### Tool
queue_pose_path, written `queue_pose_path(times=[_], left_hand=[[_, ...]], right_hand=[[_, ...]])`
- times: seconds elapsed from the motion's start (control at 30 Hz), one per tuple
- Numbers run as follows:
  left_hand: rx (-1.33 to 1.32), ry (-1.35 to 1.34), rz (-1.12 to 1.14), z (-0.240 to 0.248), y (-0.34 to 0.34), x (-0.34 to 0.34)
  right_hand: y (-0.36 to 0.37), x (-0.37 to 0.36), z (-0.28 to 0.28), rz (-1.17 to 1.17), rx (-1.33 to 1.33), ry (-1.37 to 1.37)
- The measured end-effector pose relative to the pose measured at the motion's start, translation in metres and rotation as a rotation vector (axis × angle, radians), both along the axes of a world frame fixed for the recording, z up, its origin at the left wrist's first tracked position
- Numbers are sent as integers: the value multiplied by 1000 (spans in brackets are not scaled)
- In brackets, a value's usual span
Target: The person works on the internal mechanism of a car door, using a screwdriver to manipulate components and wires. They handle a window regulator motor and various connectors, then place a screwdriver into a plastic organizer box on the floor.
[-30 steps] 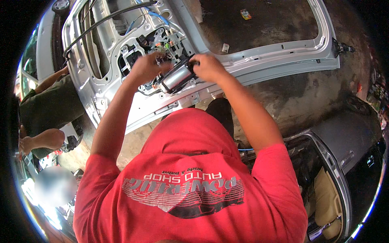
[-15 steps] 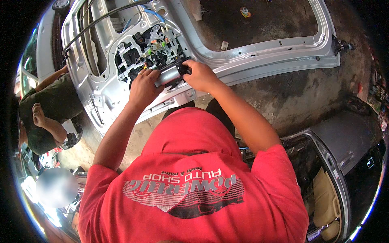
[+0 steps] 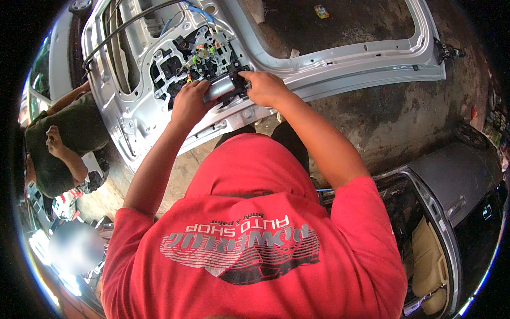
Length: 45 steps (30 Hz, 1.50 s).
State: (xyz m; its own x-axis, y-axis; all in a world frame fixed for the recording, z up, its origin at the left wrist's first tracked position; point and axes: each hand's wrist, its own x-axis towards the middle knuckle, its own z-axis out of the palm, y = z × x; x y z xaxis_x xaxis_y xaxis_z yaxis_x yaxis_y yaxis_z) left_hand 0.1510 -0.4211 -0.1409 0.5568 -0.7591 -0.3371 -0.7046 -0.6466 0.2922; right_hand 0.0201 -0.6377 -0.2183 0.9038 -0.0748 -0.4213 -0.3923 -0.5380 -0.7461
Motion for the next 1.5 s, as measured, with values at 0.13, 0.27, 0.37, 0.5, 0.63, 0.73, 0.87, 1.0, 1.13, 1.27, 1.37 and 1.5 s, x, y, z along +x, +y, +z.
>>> queue_pose_path(times=[0.13,0.27,0.37,0.5,0.63,0.73,0.87,1.0,1.13,1.27,1.37,1.5], left_hand=[[39,24,1,-1,-2,5],[60,15,55,-2,-4,0],[79,-1,65,1,-4,-3],[114,-12,45,8,-11,-3],[196,-27,42,8,-12,-5],[244,-41,21,14,-21,-5],[287,-76,-51,11,-23,-2],[339,-108,-157,11,-24,7],[378,-122,-243,11,-28,9],[366,-196,-353,7,-30,11],[409,-199,-358,7,-33,12],[441,-183,-323,8,-40,5]], right_hand=[[6,-3,-1,-44,-17,-42],[15,-18,-5,-164,-70,-142],[21,-37,8,-93,-86,-137],[36,-59,-1,5,-41,-198],[52,-60,-12,-119,106,-236],[61,-63,-24,-223,235,-233],[86,-69,-27,-369,348,-152],[113,-74,-38,-517,401,-194],[147,-80,-34,-645,543,-228],[171,-78,-28,-757,746,-216],[192,-77,-36,-773,591,-300],[228,-67,-51,-754,390,-399]])
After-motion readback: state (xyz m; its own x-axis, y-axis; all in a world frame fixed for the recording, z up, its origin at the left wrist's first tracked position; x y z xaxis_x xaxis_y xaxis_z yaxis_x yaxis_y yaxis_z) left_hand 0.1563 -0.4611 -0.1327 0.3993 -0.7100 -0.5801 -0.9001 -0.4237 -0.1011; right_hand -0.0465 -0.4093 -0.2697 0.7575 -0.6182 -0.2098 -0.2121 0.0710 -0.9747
